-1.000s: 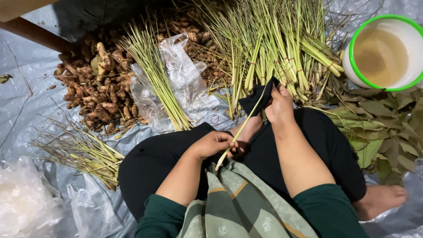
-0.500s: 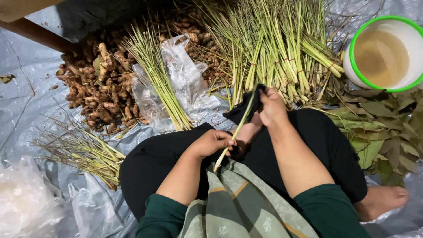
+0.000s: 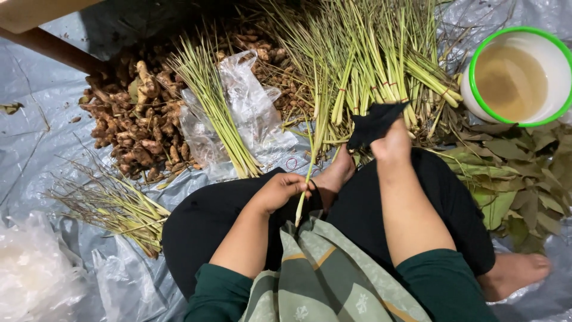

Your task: Stripping the outer layers of grass stalks by hand using a cloth for grip and sorting them into piles.

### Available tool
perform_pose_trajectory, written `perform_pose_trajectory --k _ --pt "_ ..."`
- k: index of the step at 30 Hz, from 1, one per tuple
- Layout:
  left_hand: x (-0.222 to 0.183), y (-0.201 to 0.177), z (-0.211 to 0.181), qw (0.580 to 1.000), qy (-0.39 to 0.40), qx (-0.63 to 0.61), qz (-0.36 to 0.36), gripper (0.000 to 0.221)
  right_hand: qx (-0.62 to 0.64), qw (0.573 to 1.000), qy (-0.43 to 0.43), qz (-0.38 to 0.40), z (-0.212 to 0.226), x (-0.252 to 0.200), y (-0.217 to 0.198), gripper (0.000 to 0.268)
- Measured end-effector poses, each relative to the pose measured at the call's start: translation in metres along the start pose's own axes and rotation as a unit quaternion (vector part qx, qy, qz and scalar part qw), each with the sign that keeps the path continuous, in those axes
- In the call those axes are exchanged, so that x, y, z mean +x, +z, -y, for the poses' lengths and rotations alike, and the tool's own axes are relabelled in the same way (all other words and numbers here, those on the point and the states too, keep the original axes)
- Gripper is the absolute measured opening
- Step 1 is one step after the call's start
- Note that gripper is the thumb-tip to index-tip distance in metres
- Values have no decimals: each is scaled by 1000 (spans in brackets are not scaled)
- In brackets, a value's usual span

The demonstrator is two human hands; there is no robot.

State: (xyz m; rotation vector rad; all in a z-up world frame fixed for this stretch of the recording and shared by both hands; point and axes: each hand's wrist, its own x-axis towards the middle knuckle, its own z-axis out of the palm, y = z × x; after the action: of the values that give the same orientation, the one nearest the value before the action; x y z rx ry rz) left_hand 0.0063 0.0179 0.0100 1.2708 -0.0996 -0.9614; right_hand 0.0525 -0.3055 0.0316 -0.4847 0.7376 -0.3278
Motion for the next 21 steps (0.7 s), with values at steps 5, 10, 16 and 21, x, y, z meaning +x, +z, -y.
perform_pose_trajectory --k 5,10,16,21 --pt "4 2 4 999 21 -16 -25 17 -126 977 13 169 -70 -36 -15 20" --pt "8 5 7 999 21 -9 -31 19 -284 925 -15 250 -92 -99 13 13" --pt "13 4 8 1000 2 2 -16 16 -290 941 27 171 -89 -71 2 7" --pt "16 10 21 999 -22 17 28 13 -203 970 -28 133 -71 -40 -7 6"
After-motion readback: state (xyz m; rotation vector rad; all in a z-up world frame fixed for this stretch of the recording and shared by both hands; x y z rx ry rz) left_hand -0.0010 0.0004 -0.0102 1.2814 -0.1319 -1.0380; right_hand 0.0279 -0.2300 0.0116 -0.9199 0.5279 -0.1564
